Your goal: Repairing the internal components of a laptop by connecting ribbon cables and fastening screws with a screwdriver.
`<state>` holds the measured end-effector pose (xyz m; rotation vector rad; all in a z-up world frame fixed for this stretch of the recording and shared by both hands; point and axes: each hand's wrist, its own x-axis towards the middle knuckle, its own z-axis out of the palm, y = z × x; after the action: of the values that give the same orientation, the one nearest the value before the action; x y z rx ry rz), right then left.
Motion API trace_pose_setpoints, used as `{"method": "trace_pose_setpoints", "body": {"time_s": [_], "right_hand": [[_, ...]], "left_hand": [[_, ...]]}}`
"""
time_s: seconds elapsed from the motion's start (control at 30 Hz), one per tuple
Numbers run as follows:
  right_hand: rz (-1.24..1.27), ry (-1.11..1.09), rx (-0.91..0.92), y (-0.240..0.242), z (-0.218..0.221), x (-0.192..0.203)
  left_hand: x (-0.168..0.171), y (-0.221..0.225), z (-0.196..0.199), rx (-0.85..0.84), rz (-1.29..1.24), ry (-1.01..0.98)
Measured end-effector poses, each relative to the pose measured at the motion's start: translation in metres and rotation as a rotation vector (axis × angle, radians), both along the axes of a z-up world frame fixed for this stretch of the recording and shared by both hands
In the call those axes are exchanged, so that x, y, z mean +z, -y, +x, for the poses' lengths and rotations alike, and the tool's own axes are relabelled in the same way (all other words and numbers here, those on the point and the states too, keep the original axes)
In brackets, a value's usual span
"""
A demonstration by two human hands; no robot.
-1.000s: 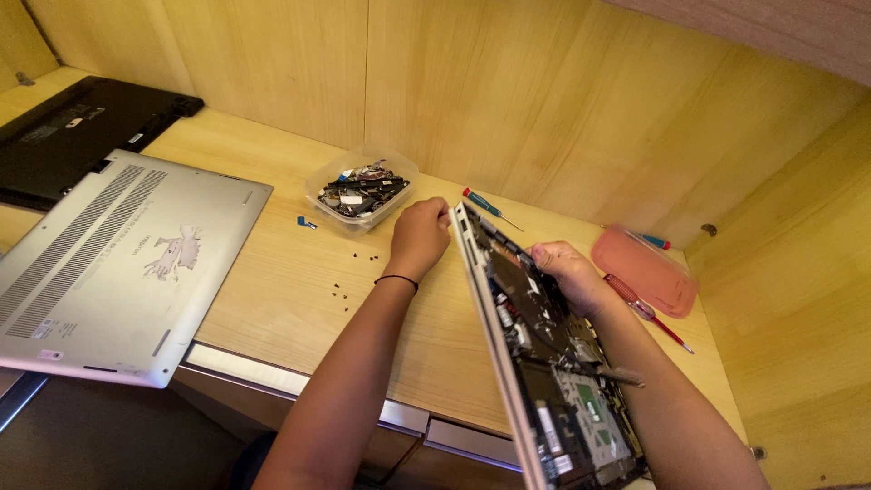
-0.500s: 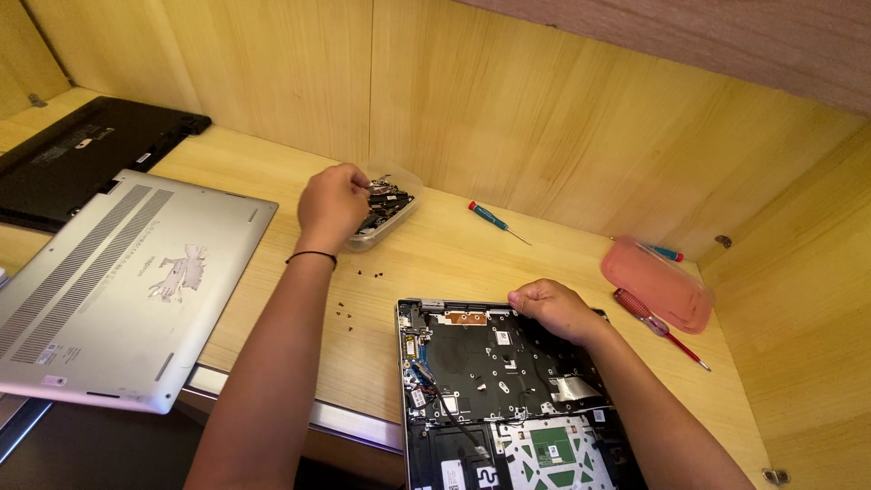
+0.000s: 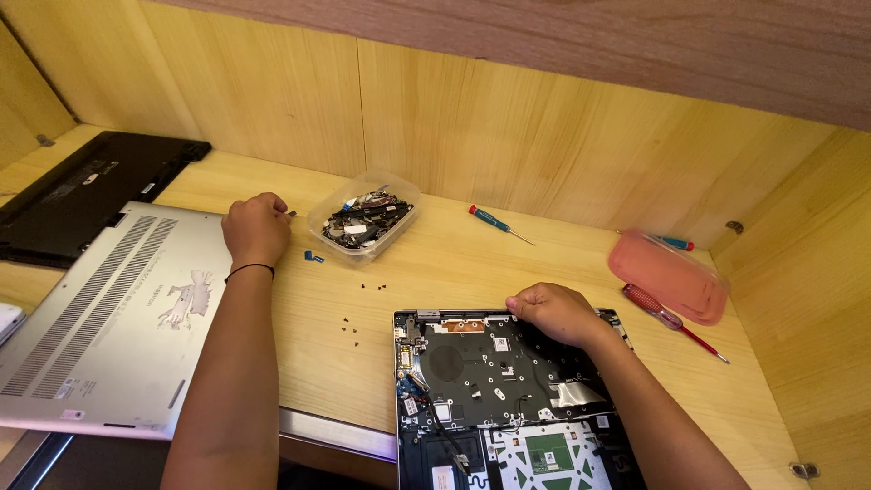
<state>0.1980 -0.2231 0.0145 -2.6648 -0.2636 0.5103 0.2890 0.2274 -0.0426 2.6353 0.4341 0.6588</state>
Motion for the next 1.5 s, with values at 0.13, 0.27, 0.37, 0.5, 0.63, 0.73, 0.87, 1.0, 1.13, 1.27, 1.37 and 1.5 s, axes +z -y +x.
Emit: {"method": "trace_pose_setpoints", "body": {"time_s": [0.13,0.27,0.37,0.5,0.63,0.73,0.87,1.0,1.13,1.27,1.37,1.5], "right_hand": [[-0.001,-0.007,-0.012,-0.004,-0.005,0.008],[-0.013,-0.018,-0.024,-0.007,-0.009,0.015],[-0.025,-0.005,-0.036,-0.009,-0.011,0.017],[-0.054,0.004,-0.033,-0.007,-0.011,0.009],[-0.049,0.008,-0.022,-0.009,-0.016,0.012],[-0.077,0.020,-0.002,-0.010,-0.018,0.016],[-0.120,0.042,0.002,-0.016,-0.025,0.026],[-0.149,0.038,-0.026,-0.017,-0.024,0.024],[-0.141,0.040,-0.021,-0.019,-0.025,0.024],[-0.140,0.049,-0.011,-0.019,-0.025,0.023],[-0.146,0.053,-0.005,-0.020,-0.026,0.027],[-0.174,0.051,0.018,-0.022,-0.030,0.032]], "left_hand": [[0.002,-0.009,0.015,-0.027,-0.083,0.081],[0.054,0.053,-0.025,-0.191,-0.290,0.676],[0.085,0.124,-0.072,-0.453,-0.403,0.649],[0.082,0.173,-0.128,-0.808,-0.679,-0.001],[0.068,0.177,-0.147,-0.828,-0.462,-0.068],[0.065,0.168,-0.163,-0.769,-0.447,-0.049],[0.059,0.156,-0.202,-0.804,-0.364,0.023],[0.051,0.144,-0.225,-0.957,-0.258,0.042],[0.056,0.142,-0.218,-0.995,-0.132,-0.052],[0.062,0.146,-0.203,-1.057,0.185,-0.158],[0.063,0.151,-0.193,-1.070,0.332,-0.194],[0.067,0.157,-0.186,-1.069,0.491,-0.256]]}}
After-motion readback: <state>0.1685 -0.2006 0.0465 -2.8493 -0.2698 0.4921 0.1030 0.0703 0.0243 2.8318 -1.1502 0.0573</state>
